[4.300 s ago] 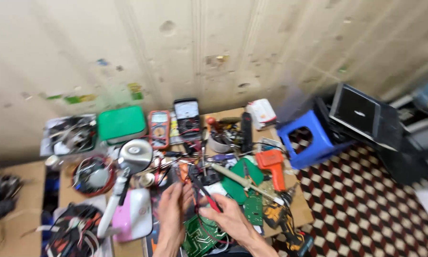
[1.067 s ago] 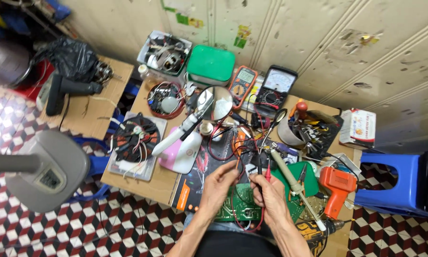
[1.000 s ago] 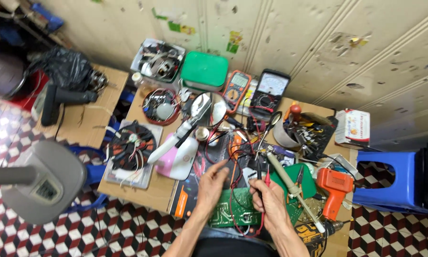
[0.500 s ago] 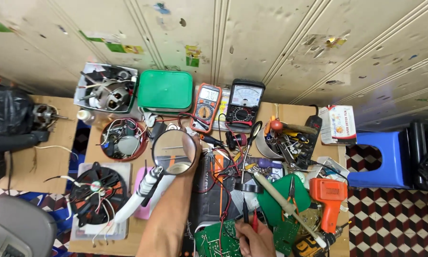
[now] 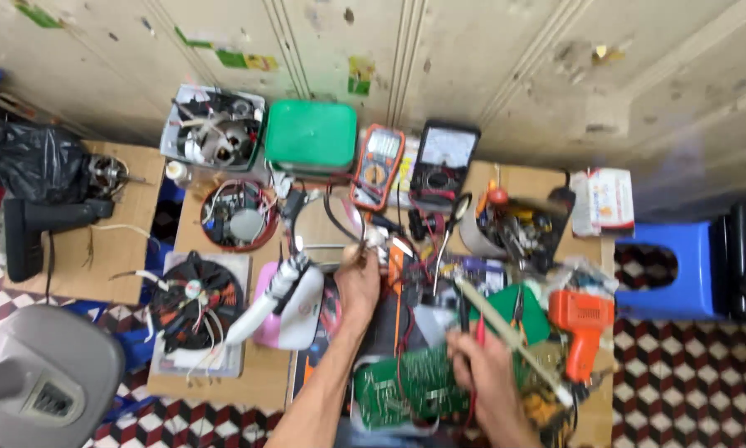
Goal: The person works on a green circuit board at a cluttered workbench. They use a soldering iron to work on the board, then use a multimeter to test components. Later, they use a heat gun to apply heat to the circuit board while holding it with their other hand.
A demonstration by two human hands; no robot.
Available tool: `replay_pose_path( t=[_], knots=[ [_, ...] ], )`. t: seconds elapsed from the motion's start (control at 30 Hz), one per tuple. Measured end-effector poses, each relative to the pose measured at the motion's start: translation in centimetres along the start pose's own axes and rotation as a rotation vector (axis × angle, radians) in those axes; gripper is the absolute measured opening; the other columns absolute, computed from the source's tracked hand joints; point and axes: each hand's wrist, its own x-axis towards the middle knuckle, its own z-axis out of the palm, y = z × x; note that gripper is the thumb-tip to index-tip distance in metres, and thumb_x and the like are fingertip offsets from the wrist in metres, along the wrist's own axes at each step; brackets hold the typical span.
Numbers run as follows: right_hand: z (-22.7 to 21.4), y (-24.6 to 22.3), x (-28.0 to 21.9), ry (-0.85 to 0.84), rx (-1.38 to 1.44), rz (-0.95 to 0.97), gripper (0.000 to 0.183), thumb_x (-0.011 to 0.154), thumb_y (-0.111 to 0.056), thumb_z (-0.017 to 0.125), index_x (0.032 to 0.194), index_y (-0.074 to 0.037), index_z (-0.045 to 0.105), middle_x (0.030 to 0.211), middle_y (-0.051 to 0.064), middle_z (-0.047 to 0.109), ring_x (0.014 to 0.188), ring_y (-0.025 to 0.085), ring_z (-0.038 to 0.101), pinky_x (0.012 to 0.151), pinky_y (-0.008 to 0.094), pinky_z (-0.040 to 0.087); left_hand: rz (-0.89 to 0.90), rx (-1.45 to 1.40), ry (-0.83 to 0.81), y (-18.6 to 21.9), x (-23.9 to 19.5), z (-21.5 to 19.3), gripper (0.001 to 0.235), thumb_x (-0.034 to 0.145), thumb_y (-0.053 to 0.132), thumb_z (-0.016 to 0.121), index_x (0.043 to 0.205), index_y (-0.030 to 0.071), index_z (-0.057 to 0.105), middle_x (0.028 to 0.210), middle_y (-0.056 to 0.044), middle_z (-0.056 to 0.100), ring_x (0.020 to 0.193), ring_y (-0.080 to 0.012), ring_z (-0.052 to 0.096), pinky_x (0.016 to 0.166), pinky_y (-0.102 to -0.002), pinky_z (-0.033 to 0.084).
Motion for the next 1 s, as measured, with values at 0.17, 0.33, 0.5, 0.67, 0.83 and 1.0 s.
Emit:
replay_pose_path(
  t=[0.17, 0.33, 0.5, 0.67, 0.83, 1.0],
  knots=[
    [2.2, -3.6, -2.0, -0.078, -0.088, -0.118, 0.013, 0.086, -0.012, 0.069, 0.082, -0.002, 0.06, 0.06, 0.0, 0.051, 0.041, 0.007, 0.036, 0.037, 0.026, 0.024, -0.279, -0.707, -0.36, 2.5, -8.8, -4.9, 0.034, 0.101, 0.018, 0.05, 0.132, 0.01, 0.063, 0.109, -0.009, 0.071, 0.085, -0.0183, 0.073, 0.076, -0.031, 0.06],
    [3.5, -2.4, -0.9, -0.13, -0.289, -0.119, 0.014, 0.086, -0.012, 0.069, 0.079, -0.002, 0.062, 0.06, 0.0, 0.049, 0.043, 0.009, 0.036, 0.039, 0.028, 0.024, -0.549, -0.917, -0.434, 6.1, -12.1, -9.3, 0.039, 0.095, 0.012, 0.057, 0.131, 0.007, 0.071, 0.104, -0.008, 0.07, 0.093, -0.0138, 0.072, 0.086, -0.025, 0.058],
    [4.7, -1.6, -0.8, -0.165, -0.496, -0.286, 0.017, 0.086, -0.013, 0.068, 0.098, -0.006, 0.076, 0.078, -0.004, 0.07, 0.066, 0.004, 0.056, 0.058, 0.023, 0.045, -0.458, -0.758, -0.448, 8.3, -13.2, -10.2, 0.041, 0.093, 0.025, 0.073, 0.13, 0.007, 0.073, 0.091, -0.004, 0.07, 0.084, -0.0096, 0.062, 0.075, -0.023, 0.05],
    [4.4, -2.3, -1.4, -0.205, -0.542, -0.333, 0.018, 0.086, -0.01, 0.067, 0.099, -0.002, 0.076, 0.08, -0.003, 0.071, 0.07, 0.005, 0.058, 0.061, 0.023, 0.047, -0.32, -0.829, -0.312, 7.1, -13.2, -8.3, 0.039, 0.097, 0.026, 0.072, 0.124, -0.002, 0.077, 0.1, 0.0, 0.077, 0.089, -0.0082, 0.065, 0.078, -0.021, 0.052],
    [3.5, -1.9, -0.4, -0.147, -0.508, -0.303, 0.014, 0.085, -0.011, 0.068, 0.091, -0.003, 0.076, 0.073, -0.003, 0.063, 0.063, 0.007, 0.048, 0.055, 0.026, 0.037, -0.517, -1.08, -0.371, 3.6, -11.9, -6.2, 0.048, 0.102, 0.033, 0.051, 0.136, 0.002, 0.063, 0.104, 0.0, 0.076, 0.084, -0.0099, 0.068, 0.075, -0.027, 0.059],
    [3.5, -2.1, -0.9, -0.103, -0.495, -0.223, 0.013, 0.083, -0.013, 0.069, 0.075, -0.003, 0.067, 0.065, -0.001, 0.057, 0.056, 0.009, 0.044, 0.051, 0.028, 0.033, 0.002, -0.243, -0.285, 1.5, -11.5, -6.3, 0.067, 0.097, 0.029, 0.065, 0.153, 0.003, 0.041, 0.118, -0.014, 0.063, 0.103, -0.0199, 0.06, 0.09, -0.035, 0.048]
  ],
)
